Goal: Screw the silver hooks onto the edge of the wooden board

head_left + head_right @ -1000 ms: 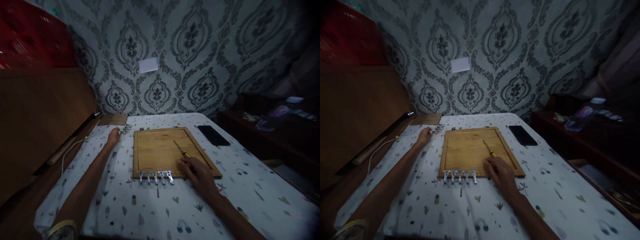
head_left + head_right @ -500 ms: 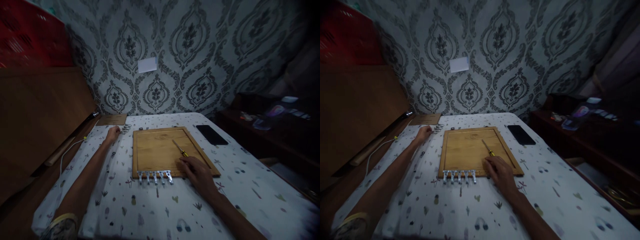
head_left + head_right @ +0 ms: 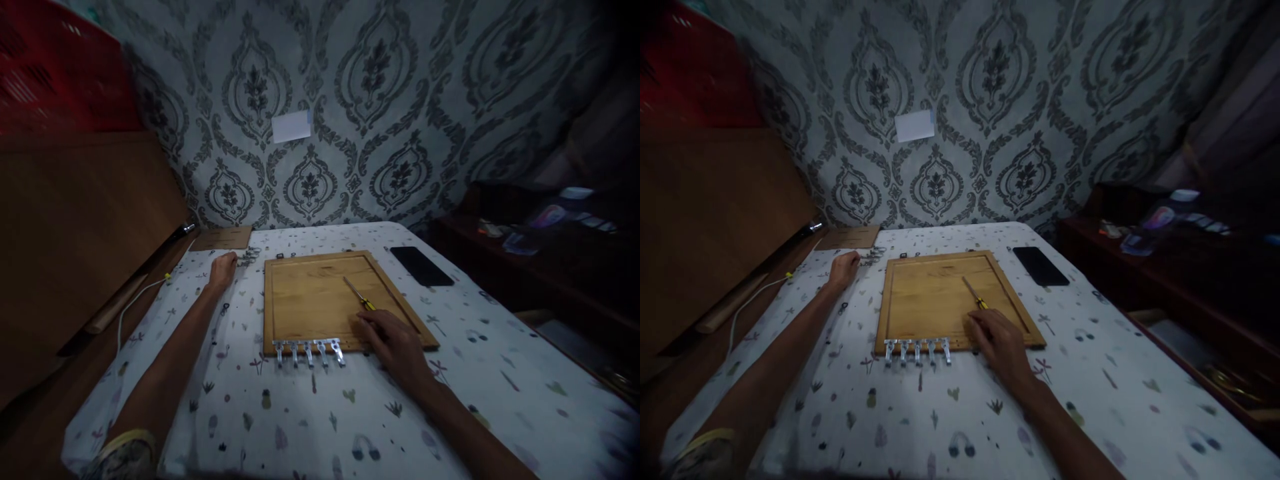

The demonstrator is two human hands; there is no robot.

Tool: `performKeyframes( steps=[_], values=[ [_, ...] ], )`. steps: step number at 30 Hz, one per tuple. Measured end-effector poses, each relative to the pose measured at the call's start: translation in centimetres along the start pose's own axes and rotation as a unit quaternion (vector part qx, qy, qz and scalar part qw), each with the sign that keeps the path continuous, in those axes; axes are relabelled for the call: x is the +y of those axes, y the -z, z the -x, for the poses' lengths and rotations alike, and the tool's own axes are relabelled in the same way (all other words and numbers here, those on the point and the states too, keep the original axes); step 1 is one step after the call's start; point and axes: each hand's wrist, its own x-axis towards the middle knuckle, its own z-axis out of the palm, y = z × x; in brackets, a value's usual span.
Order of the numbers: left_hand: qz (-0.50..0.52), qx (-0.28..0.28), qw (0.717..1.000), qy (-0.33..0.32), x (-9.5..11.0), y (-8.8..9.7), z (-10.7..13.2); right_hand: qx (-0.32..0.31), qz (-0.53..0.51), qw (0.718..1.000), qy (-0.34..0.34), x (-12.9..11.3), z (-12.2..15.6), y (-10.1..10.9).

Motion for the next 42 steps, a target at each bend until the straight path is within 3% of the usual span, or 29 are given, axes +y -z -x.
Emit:
performKeyframes(
  steps=[7,16,21,25,29,36,42],
  values=[
    [0.048,0.043,0.998,-0.001,2.1,1.8,2.1,0.002,-0.009,1.000,-0.006,-0.2,0.0,0.2],
    [0.157,0.093,0.977,-0.112,9.1,4.5,9.9,0.033,-0.053,0.998,-0.023,-1.3,0.0,0.6],
    [0.202,0.114,0.955,-0.184,12.3,6.4,13.8,0.062,-0.082,0.995,0.004,-5.1,-0.4,2.4],
    [0.222,0.163,0.917,-0.288,14.6,7.1,16.1,0.027,-0.157,0.987,-0.022,-9.3,0.0,3.3],
    [0.198,0.200,0.891,-0.357,16.4,7.3,18.0,0.008,-0.248,0.965,-0.087,-12.1,0.8,2.7],
    [0.191,0.168,0.879,-0.404,17.6,7.9,21.9,0.050,-0.329,0.926,-0.177,-14.8,3.8,1.4],
    [0.258,0.119,0.883,-0.373,17.2,8.5,25.7,0.039,-0.455,0.833,-0.312,-17.9,7.5,0.9]
  ],
)
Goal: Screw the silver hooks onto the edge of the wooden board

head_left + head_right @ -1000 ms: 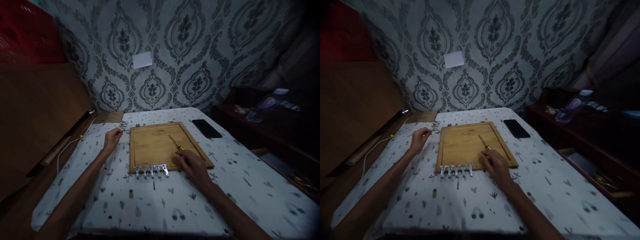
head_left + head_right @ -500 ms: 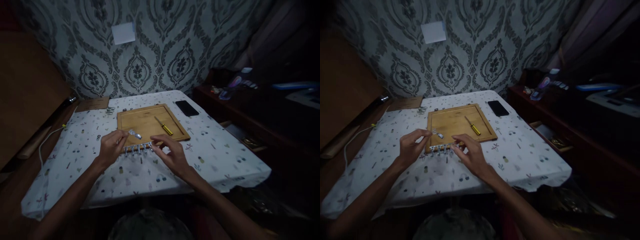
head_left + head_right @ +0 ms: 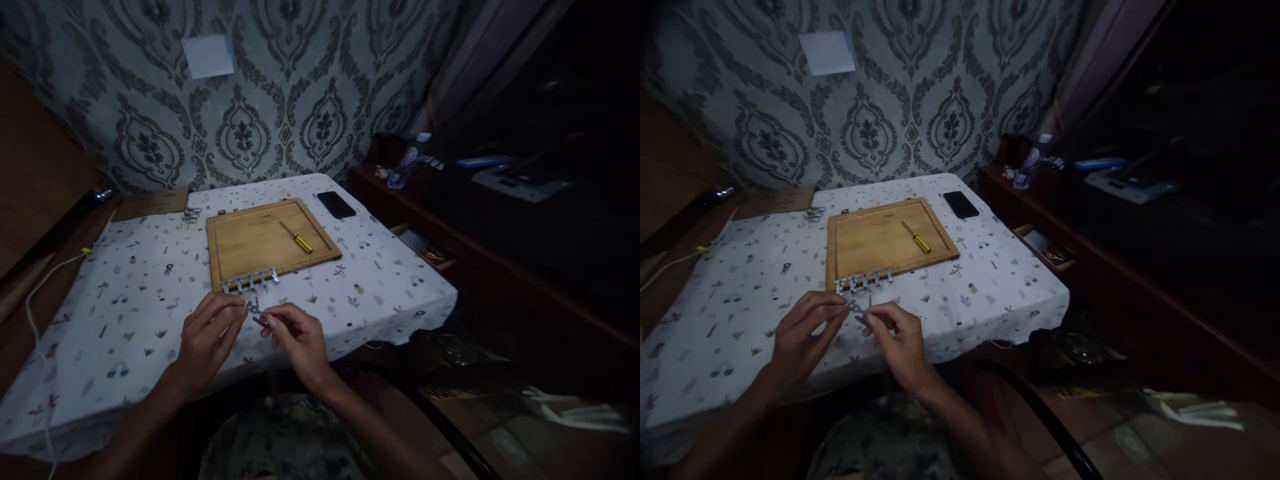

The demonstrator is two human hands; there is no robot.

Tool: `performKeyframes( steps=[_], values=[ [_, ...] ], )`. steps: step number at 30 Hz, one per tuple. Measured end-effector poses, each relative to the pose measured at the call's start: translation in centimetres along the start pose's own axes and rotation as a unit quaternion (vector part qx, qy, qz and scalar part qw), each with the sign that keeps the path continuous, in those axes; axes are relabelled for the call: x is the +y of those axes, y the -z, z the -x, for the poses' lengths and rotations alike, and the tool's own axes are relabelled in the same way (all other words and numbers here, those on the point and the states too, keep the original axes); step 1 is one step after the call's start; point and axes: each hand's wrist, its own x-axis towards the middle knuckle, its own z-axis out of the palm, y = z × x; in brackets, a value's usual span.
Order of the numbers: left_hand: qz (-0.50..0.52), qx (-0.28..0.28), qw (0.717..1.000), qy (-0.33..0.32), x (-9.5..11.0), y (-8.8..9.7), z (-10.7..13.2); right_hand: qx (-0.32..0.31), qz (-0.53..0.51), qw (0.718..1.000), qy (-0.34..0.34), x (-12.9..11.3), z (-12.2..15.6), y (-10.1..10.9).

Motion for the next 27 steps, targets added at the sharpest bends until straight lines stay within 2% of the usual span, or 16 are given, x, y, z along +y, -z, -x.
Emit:
performKeyframes(
  steps=[5,9,15,19,27],
  values=[
    [0.118,-0.038,0.988,0.096,1.1,0.6,2.3,-0.013,-0.107,0.989,-0.105,0.4,2.6,-0.6],
    [0.162,-0.028,0.971,0.174,1.7,0.7,3.6,-0.025,-0.135,0.981,-0.136,0.7,4.1,-0.9],
    [0.200,-0.025,0.939,0.279,2.5,0.8,4.6,-0.063,-0.103,0.987,-0.108,1.3,6.8,-1.3],
    [0.228,-0.020,0.925,0.303,3.3,1.3,4.8,-0.061,-0.068,0.993,-0.075,1.7,8.5,-1.5],
    [0.249,-0.013,0.910,0.330,5.1,2.3,6.0,-0.092,-0.025,0.994,-0.056,3.0,10.6,-1.9]
  ],
)
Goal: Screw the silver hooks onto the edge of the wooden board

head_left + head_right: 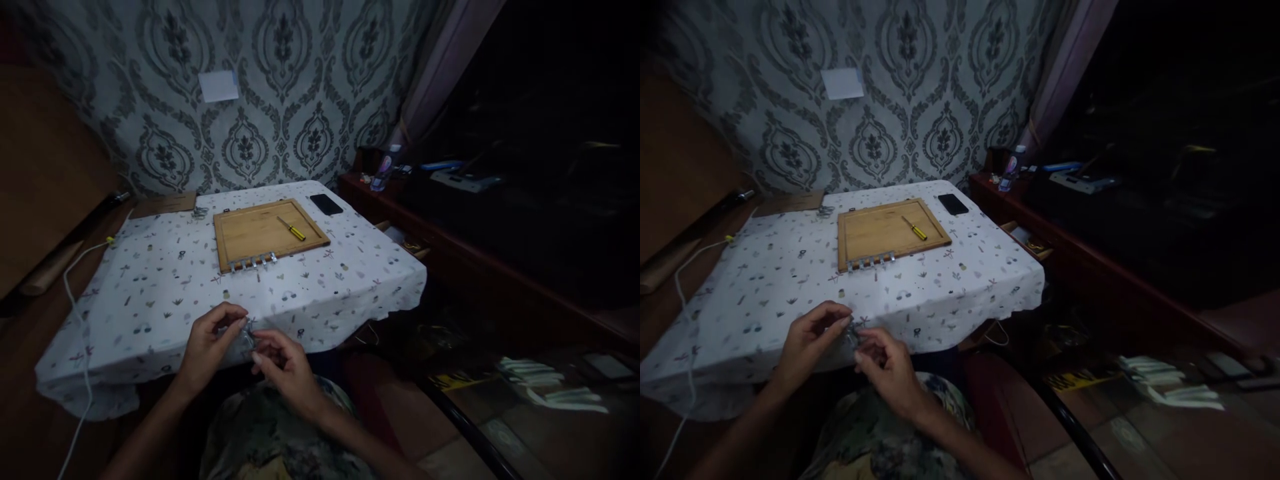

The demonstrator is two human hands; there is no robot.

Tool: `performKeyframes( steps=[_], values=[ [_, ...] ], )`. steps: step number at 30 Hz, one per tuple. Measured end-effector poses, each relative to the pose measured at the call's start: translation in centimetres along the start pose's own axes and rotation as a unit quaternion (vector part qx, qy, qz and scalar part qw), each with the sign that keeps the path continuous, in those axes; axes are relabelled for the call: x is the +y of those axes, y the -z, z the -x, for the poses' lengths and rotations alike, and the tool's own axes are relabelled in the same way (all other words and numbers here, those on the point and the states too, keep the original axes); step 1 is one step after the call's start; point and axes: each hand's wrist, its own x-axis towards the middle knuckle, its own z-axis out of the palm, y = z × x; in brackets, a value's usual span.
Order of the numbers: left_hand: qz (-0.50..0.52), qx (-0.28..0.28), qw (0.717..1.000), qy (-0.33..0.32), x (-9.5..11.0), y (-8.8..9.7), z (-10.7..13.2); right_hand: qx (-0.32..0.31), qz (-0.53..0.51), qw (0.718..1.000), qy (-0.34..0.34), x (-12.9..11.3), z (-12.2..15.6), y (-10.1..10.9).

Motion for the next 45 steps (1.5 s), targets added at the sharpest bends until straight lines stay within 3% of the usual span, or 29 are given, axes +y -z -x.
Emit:
performKeyframes(
  steps=[7,16,29,33,37,40,45],
  values=[
    [0.041,0.021,0.998,0.032,0.0,-0.6,1.2,0.021,0.048,0.998,0.035,0.4,0.6,-0.3],
    [0.110,0.025,0.989,0.095,-0.3,-2.0,0.5,0.053,0.159,0.977,0.134,-0.9,0.8,0.7],
    [0.116,-0.014,0.990,0.083,-0.4,-2.2,-1.2,0.055,0.244,0.951,0.182,-2.3,-1.1,2.1],
    [0.095,-0.026,0.993,0.060,-1.2,-1.9,-2.9,0.093,0.204,0.964,0.145,-3.0,-3.1,3.6],
    [-0.017,-0.019,1.000,0.001,-2.4,-1.1,-5.4,0.173,0.119,0.974,0.089,-3.8,-6.3,6.0],
    [-0.104,-0.016,0.994,-0.037,-3.3,-0.1,-7.8,0.178,0.117,0.973,0.087,-4.1,-9.5,7.9],
    [-0.139,-0.010,0.989,-0.048,-4.9,1.6,-12.3,0.173,0.129,0.974,0.070,-3.5,-15.0,9.8]
  ],
)
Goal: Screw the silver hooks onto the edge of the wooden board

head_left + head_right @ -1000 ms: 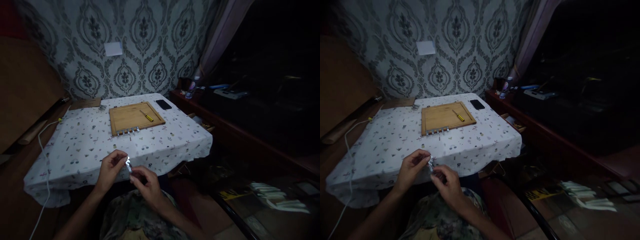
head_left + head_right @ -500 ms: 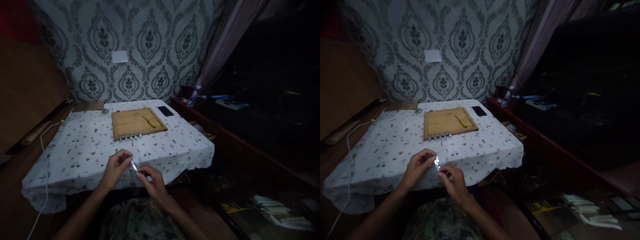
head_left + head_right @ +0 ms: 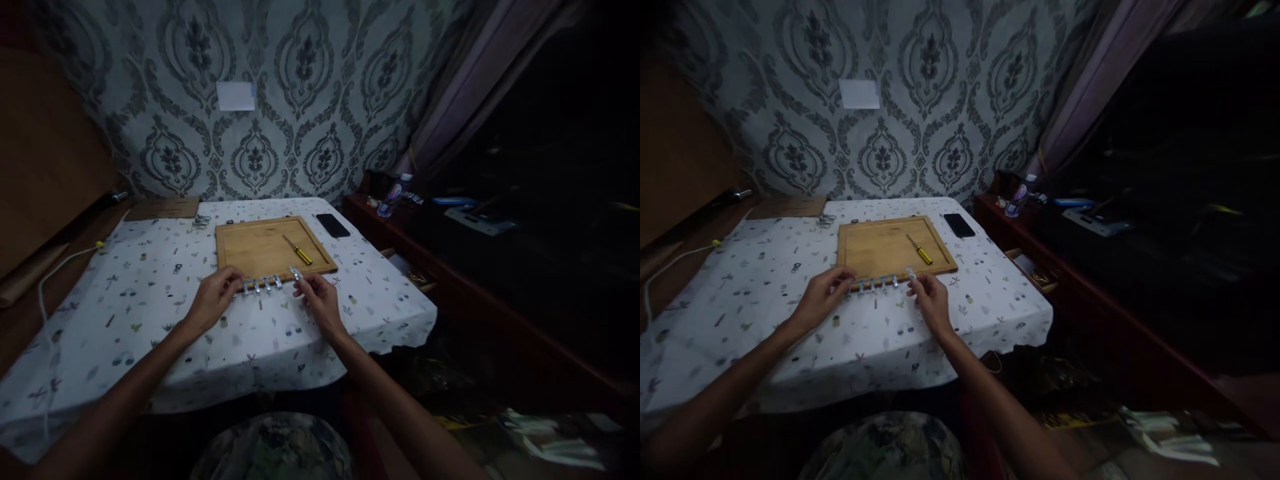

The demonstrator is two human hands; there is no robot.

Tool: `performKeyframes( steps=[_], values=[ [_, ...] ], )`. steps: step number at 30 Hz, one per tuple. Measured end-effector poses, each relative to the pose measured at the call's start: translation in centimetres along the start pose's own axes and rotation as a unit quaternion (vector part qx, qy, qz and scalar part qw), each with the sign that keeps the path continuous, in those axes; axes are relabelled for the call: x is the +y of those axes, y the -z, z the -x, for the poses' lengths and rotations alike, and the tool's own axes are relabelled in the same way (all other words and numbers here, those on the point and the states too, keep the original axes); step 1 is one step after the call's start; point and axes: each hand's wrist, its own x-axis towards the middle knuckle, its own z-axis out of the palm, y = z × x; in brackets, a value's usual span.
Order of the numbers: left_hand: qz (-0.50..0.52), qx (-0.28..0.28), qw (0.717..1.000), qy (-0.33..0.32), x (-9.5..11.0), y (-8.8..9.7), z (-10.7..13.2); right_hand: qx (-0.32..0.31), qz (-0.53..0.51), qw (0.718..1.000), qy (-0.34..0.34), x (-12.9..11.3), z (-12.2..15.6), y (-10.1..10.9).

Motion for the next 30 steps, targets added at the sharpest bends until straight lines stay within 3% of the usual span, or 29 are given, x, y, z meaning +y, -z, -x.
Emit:
performKeyframes(
  steps=[4,9,14,19,22,26,30],
  values=[
    [-0.013,0.012,1.000,0.006,-2.6,0.0,-1.7,0.001,0.023,0.999,-0.026,1.5,-1.9,-0.1],
    [-0.029,0.026,0.999,-0.024,-4.6,-0.3,-1.8,-0.017,0.057,0.996,-0.071,1.8,-1.6,0.5],
    [-0.029,0.009,0.999,-0.008,-4.7,0.1,-1.7,-0.044,0.111,0.990,-0.074,1.2,-1.4,0.5],
    [-0.046,0.015,0.999,-0.016,-3.2,0.2,-2.0,-0.060,0.158,0.984,-0.065,1.0,-1.5,0.5],
    [-0.069,-0.024,0.995,-0.068,-1.5,-0.6,-2.4,-0.069,0.170,0.982,-0.048,1.1,-1.5,0.6],
    [-0.118,-0.128,0.978,-0.116,0.4,-3.2,-3.6,-0.080,0.165,0.983,-0.032,1.2,-1.6,0.5],
    [-0.187,-0.204,0.955,-0.103,0.9,-5.8,-5.0,-0.078,0.153,0.985,-0.022,1.2,-1.7,0.3]
  ],
)
